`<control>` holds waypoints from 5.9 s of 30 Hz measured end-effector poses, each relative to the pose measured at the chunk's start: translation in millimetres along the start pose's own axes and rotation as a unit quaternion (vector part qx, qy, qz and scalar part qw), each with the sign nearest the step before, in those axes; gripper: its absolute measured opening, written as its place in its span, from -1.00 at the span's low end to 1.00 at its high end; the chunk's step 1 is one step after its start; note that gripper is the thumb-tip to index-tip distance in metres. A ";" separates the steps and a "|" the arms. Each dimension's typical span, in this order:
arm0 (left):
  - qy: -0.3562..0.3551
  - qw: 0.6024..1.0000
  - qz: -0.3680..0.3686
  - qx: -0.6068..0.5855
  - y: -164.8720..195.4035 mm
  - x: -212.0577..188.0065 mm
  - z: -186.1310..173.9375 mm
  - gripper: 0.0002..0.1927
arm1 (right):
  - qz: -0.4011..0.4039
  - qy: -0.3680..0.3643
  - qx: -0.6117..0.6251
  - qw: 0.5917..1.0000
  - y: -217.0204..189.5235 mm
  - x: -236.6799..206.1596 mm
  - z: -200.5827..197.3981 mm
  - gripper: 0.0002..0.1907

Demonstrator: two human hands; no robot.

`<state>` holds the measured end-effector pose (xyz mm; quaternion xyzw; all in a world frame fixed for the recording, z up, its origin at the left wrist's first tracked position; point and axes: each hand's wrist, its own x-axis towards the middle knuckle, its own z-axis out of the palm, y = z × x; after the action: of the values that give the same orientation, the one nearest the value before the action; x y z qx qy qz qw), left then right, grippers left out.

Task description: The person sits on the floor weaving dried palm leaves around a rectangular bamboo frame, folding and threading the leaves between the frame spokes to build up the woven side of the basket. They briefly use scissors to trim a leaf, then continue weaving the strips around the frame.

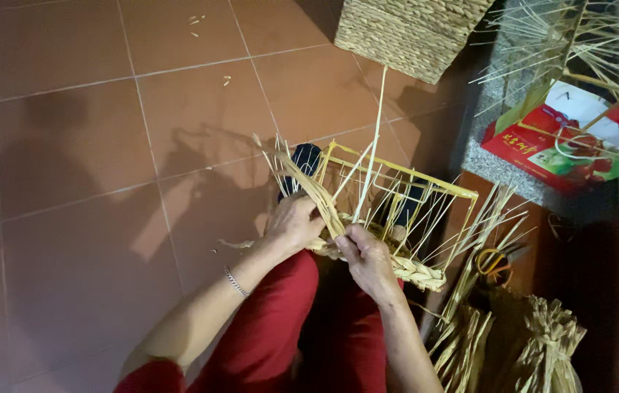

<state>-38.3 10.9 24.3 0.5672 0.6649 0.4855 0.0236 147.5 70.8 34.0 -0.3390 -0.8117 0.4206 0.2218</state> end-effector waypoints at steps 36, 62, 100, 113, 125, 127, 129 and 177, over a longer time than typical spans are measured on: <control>-0.187 0.982 -0.017 0.030 -33.3 -28.4 -48.4 -0.78 | -0.158 0.124 -0.228 0.953 -60.8 -1.4 21.8 -0.74; -0.092 0.990 -0.109 -0.009 -7.7 -75.9 -70.6 -0.70 | -0.096 0.253 -0.227 0.936 -29.6 9.6 47.7 -0.55; -0.155 0.862 -0.297 -0.381 -60.4 -12.2 15.2 -0.61 | -0.009 0.070 -0.260 0.963 0.2 32.4 58.4 -0.87; -0.015 0.677 -0.402 -0.617 -60.1 -69.3 -16.6 -0.75 | 0.016 0.091 -0.140 0.986 -24.7 34.0 48.4 -0.64; 0.157 0.639 -0.430 -0.617 -72.2 -37.2 -24.3 -0.60 | 0.101 0.140 -0.094 0.980 -29.6 36.5 69.0 -0.77; 0.179 0.619 -0.442 -0.625 -72.3 -40.1 -27.0 -0.58 | 0.094 0.134 -0.067 0.984 -26.3 37.2 68.0 -0.73; 0.187 0.596 -0.468 -0.625 -74.9 -42.9 -32.1 -0.50 | 0.096 0.120 -0.031 0.988 -22.3 37.4 64.1 -0.72; -0.075 0.942 -0.319 -0.075 -36.9 -121.5 -103.8 -0.79 | -0.045 0.162 -0.137 0.976 -23.4 49.0 77.6 -0.78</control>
<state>-82.5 -143.5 -8.9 0.3568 0.7687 0.4572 0.2697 56.0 55.8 14.7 -0.3931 -0.8295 0.2342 0.3201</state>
